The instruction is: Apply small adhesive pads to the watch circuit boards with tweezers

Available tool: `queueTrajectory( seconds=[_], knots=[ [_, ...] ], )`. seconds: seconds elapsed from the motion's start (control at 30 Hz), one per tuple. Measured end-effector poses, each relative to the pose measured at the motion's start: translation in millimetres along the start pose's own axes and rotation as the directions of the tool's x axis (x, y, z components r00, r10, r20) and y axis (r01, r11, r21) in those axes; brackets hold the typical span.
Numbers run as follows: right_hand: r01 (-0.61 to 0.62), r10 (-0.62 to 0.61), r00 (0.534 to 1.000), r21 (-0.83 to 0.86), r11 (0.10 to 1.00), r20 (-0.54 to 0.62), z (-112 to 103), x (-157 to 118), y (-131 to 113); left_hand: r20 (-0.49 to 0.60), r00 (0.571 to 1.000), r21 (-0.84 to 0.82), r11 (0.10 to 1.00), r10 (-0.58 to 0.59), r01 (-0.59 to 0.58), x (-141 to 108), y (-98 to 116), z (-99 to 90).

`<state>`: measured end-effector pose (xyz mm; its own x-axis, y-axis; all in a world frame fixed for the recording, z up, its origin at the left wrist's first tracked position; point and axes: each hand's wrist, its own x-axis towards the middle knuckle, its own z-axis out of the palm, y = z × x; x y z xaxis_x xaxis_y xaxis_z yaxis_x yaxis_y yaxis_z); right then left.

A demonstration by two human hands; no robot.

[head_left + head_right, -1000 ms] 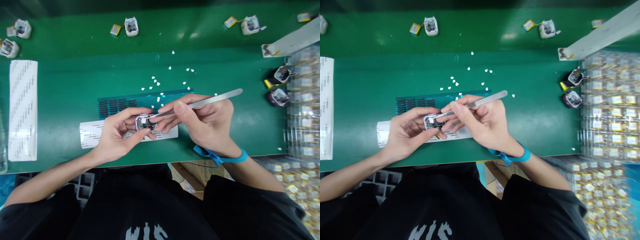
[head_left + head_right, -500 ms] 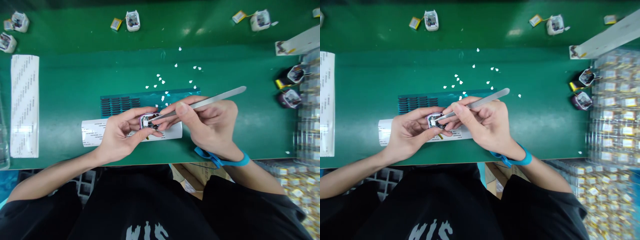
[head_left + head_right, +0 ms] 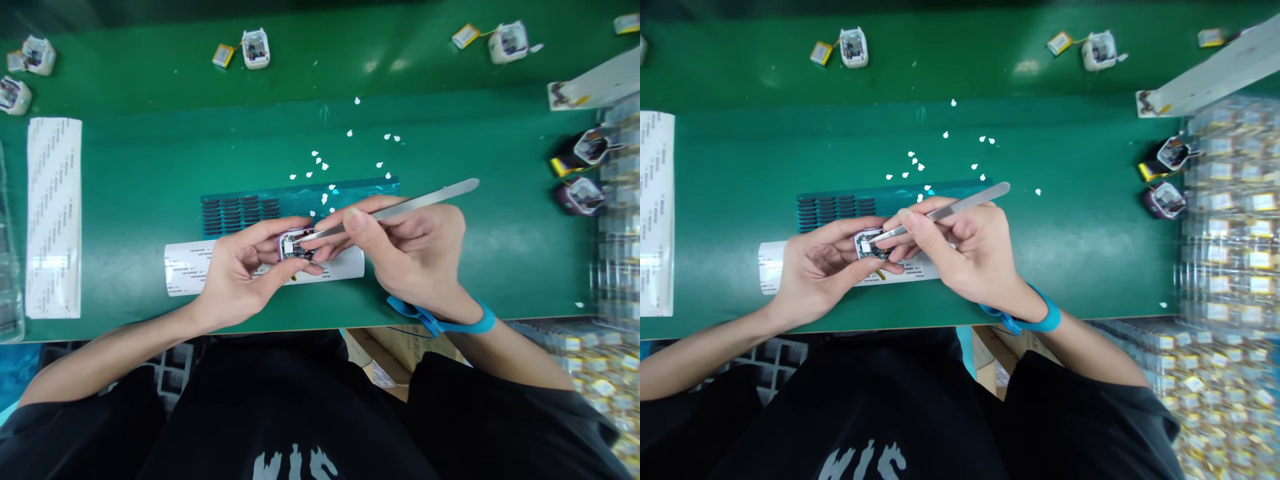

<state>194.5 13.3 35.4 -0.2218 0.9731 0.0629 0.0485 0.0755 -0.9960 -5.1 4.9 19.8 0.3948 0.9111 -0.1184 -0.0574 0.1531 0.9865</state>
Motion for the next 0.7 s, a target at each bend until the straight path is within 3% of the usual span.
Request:
queueTrajectory(
  seconds=[0.23, 0.37, 0.43, 0.5, 0.6, 0.67, 0.7],
  knots=[
    [0.068, -0.068, 0.998, -0.039, 0.997, -0.004, 6, -3, 9, -0.010, 0.997, 0.041, 0.996, 0.076, -0.076, 1, 2, 0.3],
    [0.232, -0.242, 0.970, -0.168, 0.958, -0.039, 2, -5, 5, -0.029, 0.997, 0.048, 0.997, 0.066, -0.064, 2, 7, -1.9],
    [0.332, -0.352, 0.936, -0.298, 0.895, -0.016, -6, -3, -8, -0.064, 0.989, 0.049, 0.991, 0.131, -0.128, 3, 11, -5.5],
    [0.366, -0.382, 0.923, -0.426, 0.828, 0.051, -15, 4, -22, -0.157, 0.947, 0.070, 0.960, 0.279, -0.271, 7, 16, -10.8],
    [0.467, -0.420, 0.882, -0.497, 0.731, 0.211, -20, 23, -27, -0.283, 0.837, 0.203, 0.882, 0.469, -0.425, 12, 21, -21.5],
    [0.493, -0.408, 0.870, -0.516, 0.700, 0.277, -17, 37, -14, -0.243, 0.810, 0.352, 0.826, 0.534, -0.439, 14, 23, -29.6],
    [0.500, -0.394, 0.866, -0.517, 0.695, 0.307, -15, 43, -3, -0.187, 0.822, 0.421, 0.800, 0.537, -0.427, 14, 24, -33.5]
  ],
)
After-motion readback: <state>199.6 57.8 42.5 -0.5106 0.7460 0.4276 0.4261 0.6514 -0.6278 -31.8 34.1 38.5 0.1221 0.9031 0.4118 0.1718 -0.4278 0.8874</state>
